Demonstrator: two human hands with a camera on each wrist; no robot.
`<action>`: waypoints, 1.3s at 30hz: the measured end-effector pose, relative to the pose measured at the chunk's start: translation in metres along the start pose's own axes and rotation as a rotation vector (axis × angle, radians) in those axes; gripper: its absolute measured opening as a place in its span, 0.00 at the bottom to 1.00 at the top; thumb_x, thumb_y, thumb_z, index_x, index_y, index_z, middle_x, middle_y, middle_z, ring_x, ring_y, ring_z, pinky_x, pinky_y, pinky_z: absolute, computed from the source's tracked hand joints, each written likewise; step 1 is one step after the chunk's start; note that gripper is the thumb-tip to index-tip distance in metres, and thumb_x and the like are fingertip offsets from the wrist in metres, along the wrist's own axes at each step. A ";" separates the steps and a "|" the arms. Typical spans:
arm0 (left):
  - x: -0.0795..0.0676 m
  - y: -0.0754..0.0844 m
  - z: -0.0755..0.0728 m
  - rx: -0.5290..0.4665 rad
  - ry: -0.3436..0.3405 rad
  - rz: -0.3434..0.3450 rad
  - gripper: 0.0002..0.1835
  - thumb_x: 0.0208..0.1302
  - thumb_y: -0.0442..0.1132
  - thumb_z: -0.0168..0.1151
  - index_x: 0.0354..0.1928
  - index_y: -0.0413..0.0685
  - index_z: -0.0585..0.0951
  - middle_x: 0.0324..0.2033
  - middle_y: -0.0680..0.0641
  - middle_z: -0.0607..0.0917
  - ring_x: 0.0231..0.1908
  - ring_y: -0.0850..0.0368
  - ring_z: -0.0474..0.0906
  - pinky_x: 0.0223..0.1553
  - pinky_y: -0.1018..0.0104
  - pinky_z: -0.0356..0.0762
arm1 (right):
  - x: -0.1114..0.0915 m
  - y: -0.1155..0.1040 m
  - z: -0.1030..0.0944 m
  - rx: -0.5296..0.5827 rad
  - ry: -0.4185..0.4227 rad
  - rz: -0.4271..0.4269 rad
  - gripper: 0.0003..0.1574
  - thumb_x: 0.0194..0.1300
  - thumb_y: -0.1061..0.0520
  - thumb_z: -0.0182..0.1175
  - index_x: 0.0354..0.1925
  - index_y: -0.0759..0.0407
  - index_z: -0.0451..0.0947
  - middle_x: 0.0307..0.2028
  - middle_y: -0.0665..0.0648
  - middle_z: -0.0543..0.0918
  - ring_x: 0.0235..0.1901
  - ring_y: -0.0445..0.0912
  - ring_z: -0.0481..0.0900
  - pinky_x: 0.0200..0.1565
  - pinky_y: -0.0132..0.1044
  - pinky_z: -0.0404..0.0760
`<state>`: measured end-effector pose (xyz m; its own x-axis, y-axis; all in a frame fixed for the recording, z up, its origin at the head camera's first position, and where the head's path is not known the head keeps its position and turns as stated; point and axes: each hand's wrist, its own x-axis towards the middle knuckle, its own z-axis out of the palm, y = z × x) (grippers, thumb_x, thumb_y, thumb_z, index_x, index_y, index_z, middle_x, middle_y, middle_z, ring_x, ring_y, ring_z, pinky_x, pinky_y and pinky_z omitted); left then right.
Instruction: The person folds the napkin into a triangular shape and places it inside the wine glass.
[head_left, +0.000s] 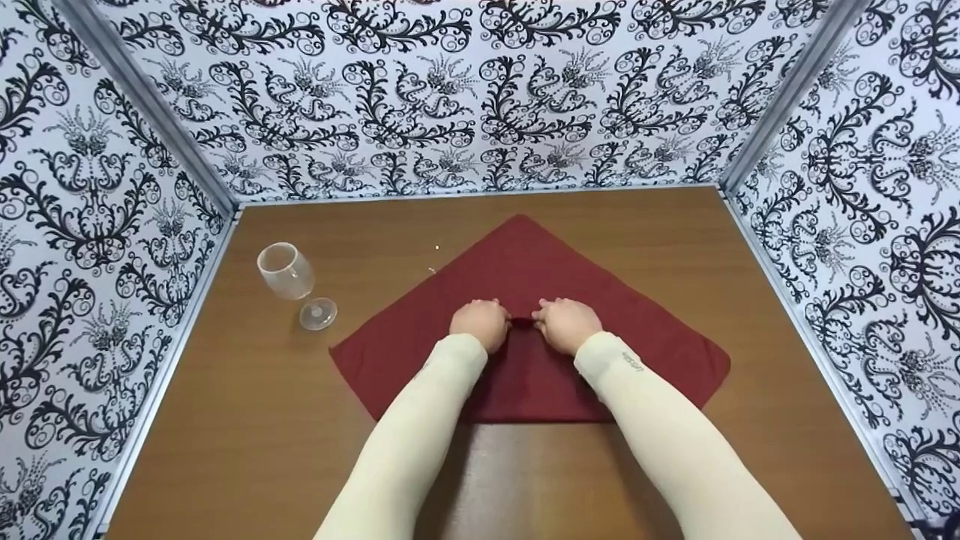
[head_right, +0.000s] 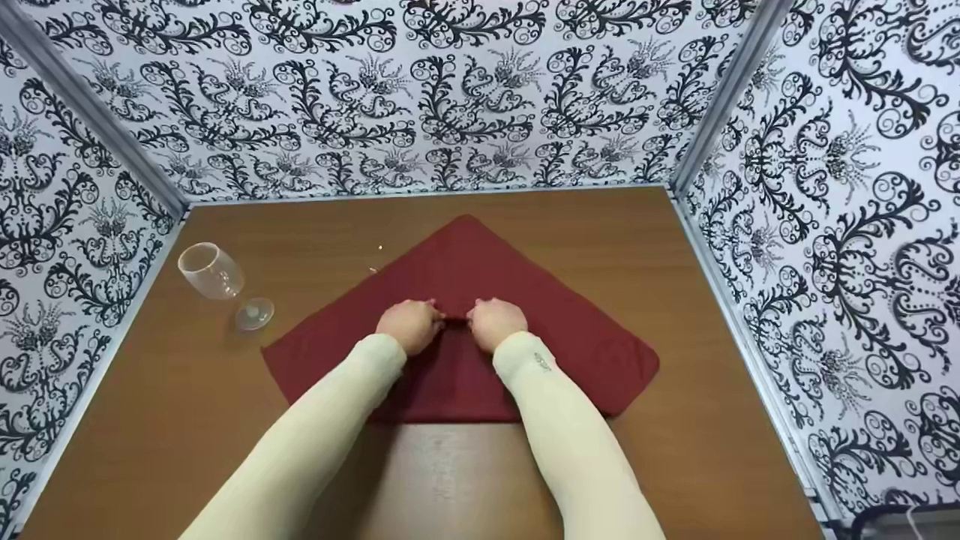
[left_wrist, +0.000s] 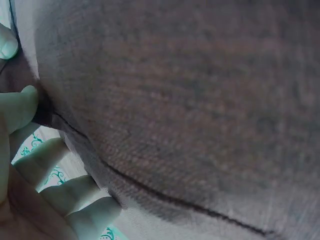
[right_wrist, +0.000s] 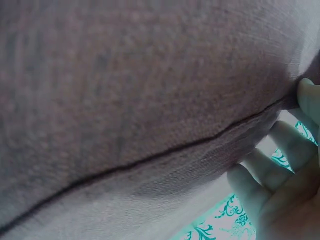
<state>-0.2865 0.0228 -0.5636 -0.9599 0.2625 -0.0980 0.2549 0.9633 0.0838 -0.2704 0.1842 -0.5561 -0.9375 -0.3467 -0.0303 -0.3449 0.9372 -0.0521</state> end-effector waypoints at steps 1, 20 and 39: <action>0.000 -0.002 -0.001 -0.005 -0.010 0.009 0.10 0.62 0.49 0.57 0.41 0.65 0.85 0.45 0.52 0.85 0.44 0.46 0.81 0.41 0.48 0.78 | 0.000 0.003 0.001 0.002 -0.001 -0.008 0.16 0.63 0.51 0.57 0.49 0.48 0.81 0.56 0.55 0.78 0.55 0.56 0.76 0.52 0.51 0.75; -0.006 -0.007 -0.016 -0.013 0.005 0.078 0.12 0.61 0.52 0.56 0.33 0.57 0.86 0.36 0.51 0.87 0.37 0.51 0.83 0.34 0.52 0.80 | 0.002 0.007 -0.012 0.035 -0.018 -0.057 0.09 0.61 0.51 0.58 0.33 0.46 0.85 0.39 0.50 0.86 0.39 0.51 0.83 0.39 0.49 0.80; -0.010 -0.006 -0.010 -0.003 -0.023 0.052 0.12 0.62 0.53 0.56 0.31 0.59 0.85 0.33 0.52 0.87 0.35 0.51 0.83 0.32 0.53 0.80 | 0.000 0.005 0.004 0.043 0.027 -0.012 0.09 0.62 0.50 0.58 0.35 0.47 0.85 0.33 0.51 0.87 0.33 0.53 0.84 0.33 0.50 0.80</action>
<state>-0.2793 0.0137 -0.5537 -0.9425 0.3131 -0.1166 0.3036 0.9483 0.0923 -0.2719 0.1890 -0.5607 -0.9345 -0.3559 -0.0028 -0.3541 0.9304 -0.0951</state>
